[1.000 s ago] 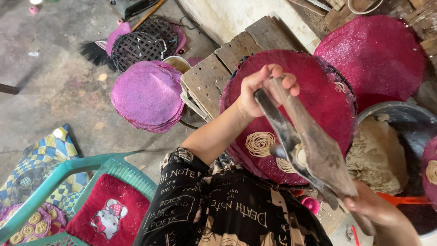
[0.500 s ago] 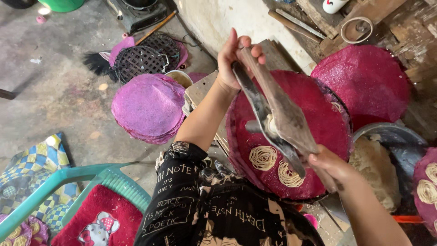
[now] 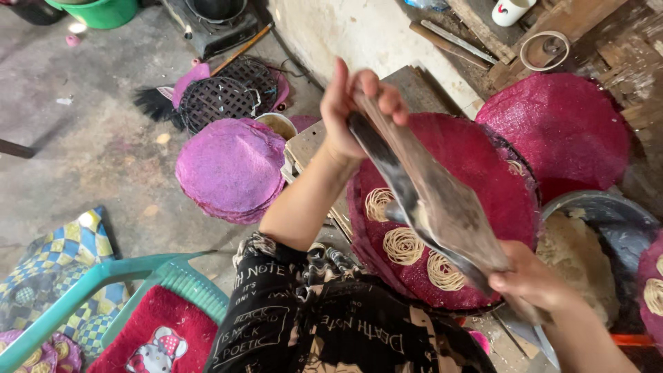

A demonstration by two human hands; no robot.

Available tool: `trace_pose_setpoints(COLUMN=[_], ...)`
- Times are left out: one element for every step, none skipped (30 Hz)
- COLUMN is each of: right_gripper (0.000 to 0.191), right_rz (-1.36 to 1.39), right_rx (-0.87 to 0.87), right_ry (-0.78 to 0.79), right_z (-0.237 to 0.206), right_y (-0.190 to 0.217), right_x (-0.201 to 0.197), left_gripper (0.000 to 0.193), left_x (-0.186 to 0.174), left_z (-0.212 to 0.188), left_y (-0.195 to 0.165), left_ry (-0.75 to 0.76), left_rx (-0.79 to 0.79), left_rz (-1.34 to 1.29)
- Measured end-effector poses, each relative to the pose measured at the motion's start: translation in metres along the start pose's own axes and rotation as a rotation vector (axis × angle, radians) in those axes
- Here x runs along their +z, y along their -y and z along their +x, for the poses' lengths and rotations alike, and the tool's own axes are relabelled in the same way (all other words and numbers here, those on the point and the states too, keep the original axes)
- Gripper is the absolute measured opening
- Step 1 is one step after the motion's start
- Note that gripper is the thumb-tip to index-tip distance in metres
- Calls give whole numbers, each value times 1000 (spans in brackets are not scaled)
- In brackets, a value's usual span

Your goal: The person uses a large wooden hand press to extrude dough into thin strands, forming spiral nests on round pink mesh trays. They reload dough from a basin into the press, press the lever to extrude each nest, and place small colored cups on the filled tray.

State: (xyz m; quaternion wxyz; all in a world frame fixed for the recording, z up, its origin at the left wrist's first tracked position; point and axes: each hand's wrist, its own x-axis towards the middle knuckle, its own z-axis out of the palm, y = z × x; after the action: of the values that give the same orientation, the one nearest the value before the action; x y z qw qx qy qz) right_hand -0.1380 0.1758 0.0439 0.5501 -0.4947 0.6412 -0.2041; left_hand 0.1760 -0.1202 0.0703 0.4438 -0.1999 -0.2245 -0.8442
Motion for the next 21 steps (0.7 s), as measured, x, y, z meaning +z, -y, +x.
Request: trace_pose_setpoints(right_gripper=[74, 73, 73, 72, 71, 70, 69, 67, 66, 70, 73, 77, 78, 78, 79, 80, 82, 83, 86, 89, 93], right_rz=[38, 74, 111, 113, 115, 119, 123, 129, 135, 175, 216, 257, 262, 267, 269, 255, 239, 224, 192, 159, 125], right_rx=[6, 12, 21, -5, -33, -64, -92, -120, -149, -127, -102, -76, -72, -65, -58, -34, -10, 14, 16, 16, 17], right_ry=[-4, -6, -10, -19, -33, -50, -24, 2, 26, 40, 56, 73, 75, 78, 83, 58, 35, 9, -9, -30, -51], right_z=[-4, -6, -6, -2, 4, 9, 15, 22, 26, 28, 27, 25, 23, 19, 16, 16, 15, 14, 12, 8, 6], right_y=[2, 6, 11, 16, 22, 26, 29, 30, 28, 24, 18, 11, 3, -6, -16, -24, -32, -38, -43, -45, -46], right_x=[-2, -6, -11, -12, -13, -11, -6, 1, 9, 16, 23, 27, 28, 28, 27, 25, 22, 19, 16, 12, 9], left_gripper=[62, 62, 63, 63, 63, 66, 68, 70, 69, 68, 66, 66, 67, 67, 66, 65, 64, 65, 65, 66, 67], left_x=[2, 2, 2, 1, 0, 0, -1, -1, -1, 0, -1, -2, -5, -10, -17, -23, -30, -36, -42, -45, -47], left_z=[-2, -3, -1, 4, 10, 15, 18, 18, 14, 6, -3, -11, -20, -25, -28, -30, -30, -29, -25, -20, -14], left_y=[8, 12, 14, 13, 10, 3, -7, -15, -21, -25, -24, -19, -11, -5, 3, 13, 22, 28, 34, 38, 41], left_ry=[-4, -9, -36, -63, -85, -39, 7, 52, -8, -67, -129, -146, -164, -184, -202, -219, -237, -235, -230, -222, -191], left_rx=[-4, -6, 4, 12, 18, 38, 55, 70, 60, 51, 44, 40, 36, 34, 16, 3, -10, -42, -74, -107, -117], left_rz=[-26, -53, -52, -52, -53, -27, -1, 24, 22, 20, 19, 34, 49, 62, 49, 35, 22, -35, -93, -150, -163])
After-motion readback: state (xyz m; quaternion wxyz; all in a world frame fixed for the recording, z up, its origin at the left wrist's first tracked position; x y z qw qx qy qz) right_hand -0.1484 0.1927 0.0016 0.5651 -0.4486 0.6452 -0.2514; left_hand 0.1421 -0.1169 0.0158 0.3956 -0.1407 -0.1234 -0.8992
